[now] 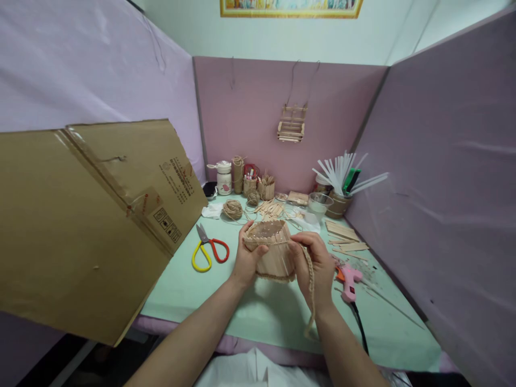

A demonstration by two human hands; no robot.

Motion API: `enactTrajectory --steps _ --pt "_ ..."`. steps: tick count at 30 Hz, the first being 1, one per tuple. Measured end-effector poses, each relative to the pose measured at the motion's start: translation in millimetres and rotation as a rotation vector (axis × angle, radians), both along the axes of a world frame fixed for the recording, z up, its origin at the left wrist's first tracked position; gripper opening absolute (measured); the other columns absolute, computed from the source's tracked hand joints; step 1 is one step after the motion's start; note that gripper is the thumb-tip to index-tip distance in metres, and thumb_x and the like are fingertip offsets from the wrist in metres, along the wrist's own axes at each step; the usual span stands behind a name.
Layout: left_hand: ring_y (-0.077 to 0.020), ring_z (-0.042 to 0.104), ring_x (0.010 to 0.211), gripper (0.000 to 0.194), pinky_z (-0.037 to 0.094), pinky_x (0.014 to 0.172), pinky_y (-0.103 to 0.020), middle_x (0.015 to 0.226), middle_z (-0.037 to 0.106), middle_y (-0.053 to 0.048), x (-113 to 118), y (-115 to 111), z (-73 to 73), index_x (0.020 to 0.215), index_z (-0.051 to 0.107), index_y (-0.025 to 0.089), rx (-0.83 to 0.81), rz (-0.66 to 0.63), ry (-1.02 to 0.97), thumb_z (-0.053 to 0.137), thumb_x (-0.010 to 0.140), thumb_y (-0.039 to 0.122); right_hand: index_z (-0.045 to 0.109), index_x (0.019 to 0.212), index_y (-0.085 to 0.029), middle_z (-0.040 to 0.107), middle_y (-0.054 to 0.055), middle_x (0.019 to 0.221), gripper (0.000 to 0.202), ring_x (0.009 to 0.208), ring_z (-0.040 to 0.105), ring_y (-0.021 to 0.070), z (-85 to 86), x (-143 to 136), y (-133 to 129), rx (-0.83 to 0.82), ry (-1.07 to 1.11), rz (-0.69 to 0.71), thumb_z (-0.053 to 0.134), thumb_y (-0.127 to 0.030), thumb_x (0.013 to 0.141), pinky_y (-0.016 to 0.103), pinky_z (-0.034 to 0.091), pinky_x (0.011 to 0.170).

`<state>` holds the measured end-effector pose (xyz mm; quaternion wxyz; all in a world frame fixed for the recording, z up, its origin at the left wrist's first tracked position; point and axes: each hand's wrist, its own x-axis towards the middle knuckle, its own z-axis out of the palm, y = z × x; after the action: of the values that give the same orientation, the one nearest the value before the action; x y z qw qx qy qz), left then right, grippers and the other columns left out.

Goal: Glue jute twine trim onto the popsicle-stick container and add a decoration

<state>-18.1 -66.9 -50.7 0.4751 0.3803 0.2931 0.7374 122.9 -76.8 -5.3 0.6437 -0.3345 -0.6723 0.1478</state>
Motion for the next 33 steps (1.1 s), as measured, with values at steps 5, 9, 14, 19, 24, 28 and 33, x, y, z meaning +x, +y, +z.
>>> enactTrajectory --steps 5,9,14,19,24,28,33 --pt "-0.025 0.058 0.112 0.086 0.045 0.094 -0.035 0.122 0.061 -0.009 0.6 -1.6 1.8 0.131 0.041 0.024 0.006 -0.006 0.017 0.084 0.059 0.042 0.062 0.085 -0.02 0.061 0.0 0.084 0.009 0.079 0.056 0.0164 1.6 9.5 3.8 -0.182 0.057 0.051 0.06 -0.029 0.086 0.029 0.044 0.073" --pt "-0.0254 0.059 0.111 0.09 0.046 0.093 -0.035 0.12 0.062 -0.009 1.1 -0.2 0.7 0.131 0.041 0.025 -0.005 -0.028 0.002 0.085 0.055 0.046 0.064 0.084 -0.022 0.061 -0.002 0.078 0.012 0.073 0.056 0.0147 3.5 17.2 8.5 -0.352 0.106 0.127 0.062 -0.033 0.085 0.026 0.043 0.067" --pt "-0.0266 0.059 0.111 0.094 0.045 0.094 -0.036 0.121 0.061 -0.01 1.9 -0.8 1.9 0.131 0.042 0.025 -0.016 -0.054 0.0 0.086 0.051 0.05 0.064 0.077 -0.021 0.063 0.002 0.095 0.013 0.094 0.058 0.018 -0.6 16.8 17.6 -0.294 0.223 0.179 0.064 -0.032 0.084 0.031 0.043 0.086" --pt "-0.026 0.058 0.111 0.088 0.045 0.094 -0.036 0.122 0.061 -0.009 1.3 -0.6 0.8 0.129 0.044 0.025 -0.012 -0.075 -0.01 0.084 0.054 0.049 0.061 0.078 -0.022 0.06 0.004 0.117 0.016 0.109 0.058 0.0214 -6.3 13.0 21.3 -0.377 0.312 0.305 0.06 -0.035 0.087 0.037 0.043 0.092" --pt "-0.0273 0.058 0.111 0.085 0.046 0.093 -0.039 0.123 0.061 -0.01 1.3 0.6 -2.1 0.129 0.044 0.026 -0.022 -0.113 -0.038 0.082 0.058 0.05 0.062 0.079 -0.022 0.063 0.004 0.111 0.016 0.105 0.059 0.0207 -4.7 12.5 21.0 -0.354 0.291 0.277 0.06 -0.036 0.087 0.035 0.044 0.09" --pt "-0.0277 0.058 0.112 0.084 0.045 0.095 -0.038 0.123 0.061 -0.01 1.7 -0.8 -1.5 0.128 0.046 0.024 -0.004 -0.158 -0.027 0.083 0.056 0.051 0.064 0.08 -0.022 0.065 0.003 0.101 0.014 0.096 0.059 0.0188 -1.6 11.8 19.8 -0.3 0.273 0.23 0.06 -0.034 0.086 0.031 0.044 0.085" --pt "-0.0272 0.059 0.11 0.08 0.046 0.093 -0.037 0.121 0.062 -0.01 0.8 -1.1 -2.0 0.124 0.049 0.023 0.007 -0.179 -0.012 0.082 0.057 0.052 0.063 0.08 -0.022 0.064 0.002 0.097 0.017 0.092 0.059 0.0188 -3.6 10.8 20.1 -0.312 0.281 0.227 0.058 -0.036 0.088 0.032 0.044 0.083"
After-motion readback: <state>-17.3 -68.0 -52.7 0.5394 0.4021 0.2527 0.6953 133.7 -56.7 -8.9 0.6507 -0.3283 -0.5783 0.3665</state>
